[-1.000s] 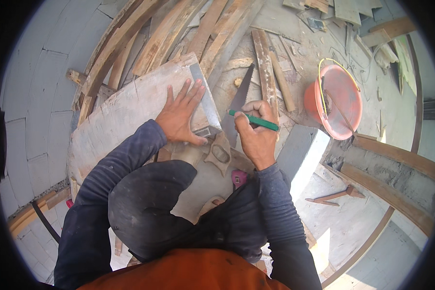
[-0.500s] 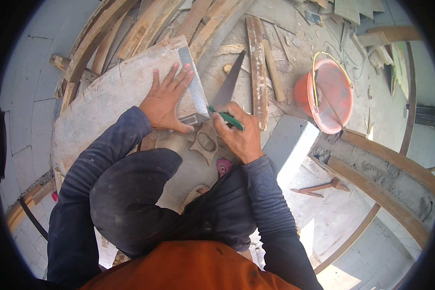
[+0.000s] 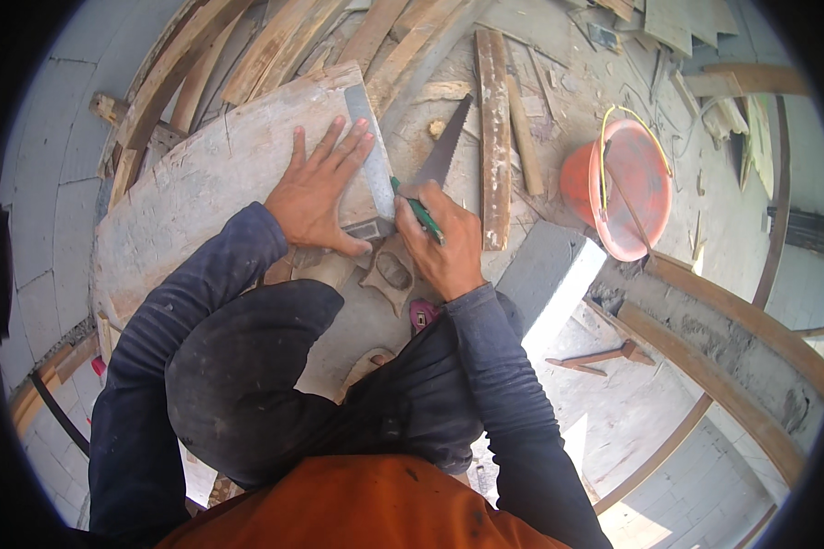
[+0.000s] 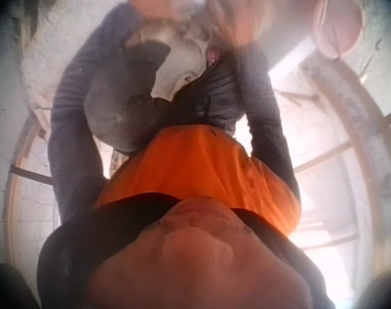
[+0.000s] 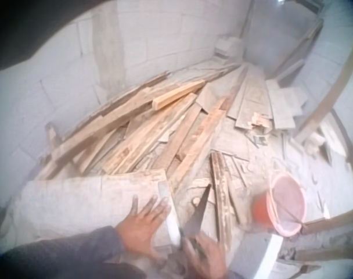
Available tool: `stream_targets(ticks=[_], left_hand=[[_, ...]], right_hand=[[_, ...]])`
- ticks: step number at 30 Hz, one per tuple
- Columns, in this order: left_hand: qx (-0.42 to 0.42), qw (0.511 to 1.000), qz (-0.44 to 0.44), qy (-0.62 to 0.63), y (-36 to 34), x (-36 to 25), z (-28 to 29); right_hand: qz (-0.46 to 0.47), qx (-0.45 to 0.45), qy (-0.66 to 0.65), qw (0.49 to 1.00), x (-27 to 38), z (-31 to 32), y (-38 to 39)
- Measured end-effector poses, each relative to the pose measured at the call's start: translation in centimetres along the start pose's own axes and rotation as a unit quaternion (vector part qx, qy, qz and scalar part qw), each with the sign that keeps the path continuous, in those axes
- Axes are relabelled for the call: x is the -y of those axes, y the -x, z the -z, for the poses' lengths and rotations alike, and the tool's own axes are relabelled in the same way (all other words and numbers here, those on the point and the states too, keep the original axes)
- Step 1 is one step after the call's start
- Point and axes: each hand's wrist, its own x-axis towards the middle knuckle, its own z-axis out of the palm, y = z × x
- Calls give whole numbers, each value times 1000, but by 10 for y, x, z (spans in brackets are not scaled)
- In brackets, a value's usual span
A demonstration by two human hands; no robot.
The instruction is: The person measures a wooden board with a tape measure and a square, marks it with a pencil, and then saws the board with a hand saw.
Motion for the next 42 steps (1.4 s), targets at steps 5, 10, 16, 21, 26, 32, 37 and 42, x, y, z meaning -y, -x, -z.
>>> stream_targets(ticks=[5,10,16,21,26,32,37,42], left_hand=[[-5,1000,-5,7,0,2,-1],[-5,1000,-5,7,0,2,0],[-2,1000,-4,2,0,2,1],[-19,1000,-7,10,2,2,1],[-17,1000,-7,2,1,2,0],[-18,1000,-9,7,1,1,1],[-10,1000,-7,-1,1,2,0],[-23,1000,-11,2,2,2,-2]], right_hand=[[-18,5,-8,1000,0,-9,-23],[-2,-4,-13,1000,-2,-20,-48],[7,-21,2,1000,-7,-35,-78],[12,-28,7,1000,-11,-42,-84],[28,-33,37,998,-16,-48,-80],[51,-49,0,998,-25,-55,-91],[34,-45,5,998,-24,-57,-97],[30,-69,2,997,-19,-61,-99]])
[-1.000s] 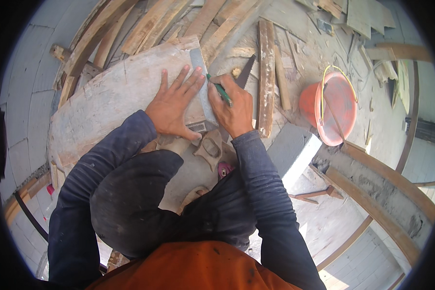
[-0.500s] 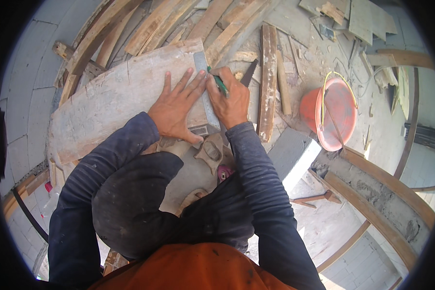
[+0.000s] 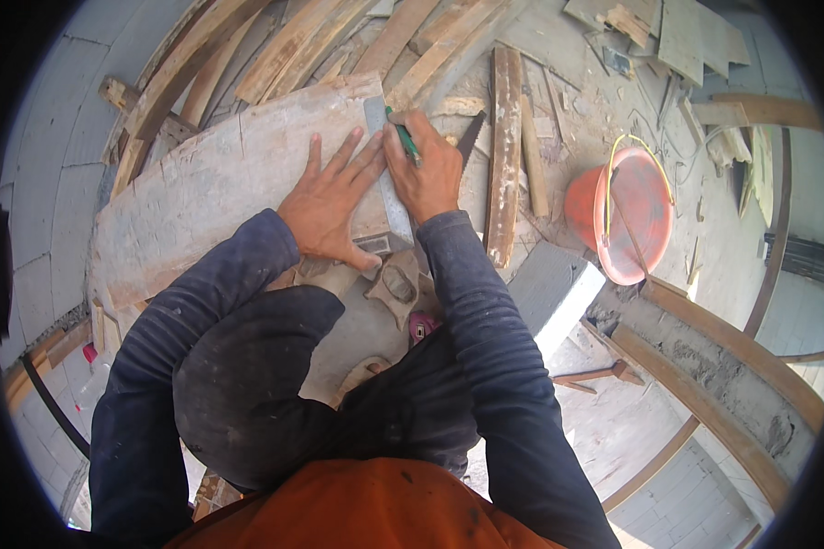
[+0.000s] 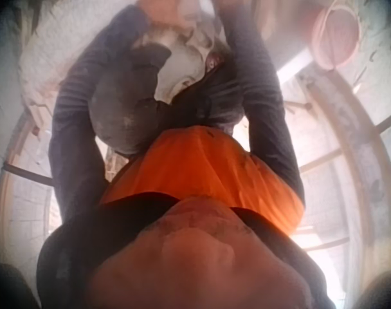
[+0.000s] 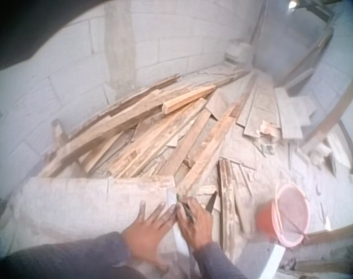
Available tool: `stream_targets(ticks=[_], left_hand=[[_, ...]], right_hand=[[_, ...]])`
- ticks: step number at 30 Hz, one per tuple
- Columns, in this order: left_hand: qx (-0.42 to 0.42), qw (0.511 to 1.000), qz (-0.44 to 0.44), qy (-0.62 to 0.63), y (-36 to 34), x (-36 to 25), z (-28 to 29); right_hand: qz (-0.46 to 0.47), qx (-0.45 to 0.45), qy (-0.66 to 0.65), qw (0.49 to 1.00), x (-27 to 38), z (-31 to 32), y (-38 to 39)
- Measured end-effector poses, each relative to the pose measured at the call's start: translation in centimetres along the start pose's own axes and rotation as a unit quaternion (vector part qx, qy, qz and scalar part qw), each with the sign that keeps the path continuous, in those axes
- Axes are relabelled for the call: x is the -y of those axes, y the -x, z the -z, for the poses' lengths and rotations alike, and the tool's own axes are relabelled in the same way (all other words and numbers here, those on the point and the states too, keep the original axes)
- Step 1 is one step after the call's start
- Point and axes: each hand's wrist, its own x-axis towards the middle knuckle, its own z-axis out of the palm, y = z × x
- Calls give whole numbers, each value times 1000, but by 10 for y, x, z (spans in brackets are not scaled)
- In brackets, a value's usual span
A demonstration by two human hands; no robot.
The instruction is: The person measures a wooden board with a tape measure and a square, marks it with a pencil, and then saws the board with a hand saw.
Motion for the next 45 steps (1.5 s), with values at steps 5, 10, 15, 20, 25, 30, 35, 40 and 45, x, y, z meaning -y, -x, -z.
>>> stream_targets(ticks=[5,10,15,20,25,30,35,40,45], left_hand=[[11,1000,4,6,0,0,0],[14,1000,8,-4,0,0,1],[7,1000,13,8,0,-3,4],[37,999,24,-16,-1,-4,6],[25,999,24,-20,-1,-5,4],[24,999,28,-4,0,-6,4],[36,999,28,-13,-2,-5,7],[15,999,9,-41,1,-8,3],[-17,998,-56,-19,19,-14,0]], right_hand=[[-7,14,2,1000,0,-3,-7],[-6,34,-20,999,-6,4,-7],[28,79,23,996,-5,23,-1],[1,120,41,992,5,49,17],[-28,158,45,986,21,78,50],[-88,228,45,969,42,113,86],[-193,275,7,942,59,148,114],[-278,108,-229,927,103,198,117],[-58,12,-380,923,198,275,94]])
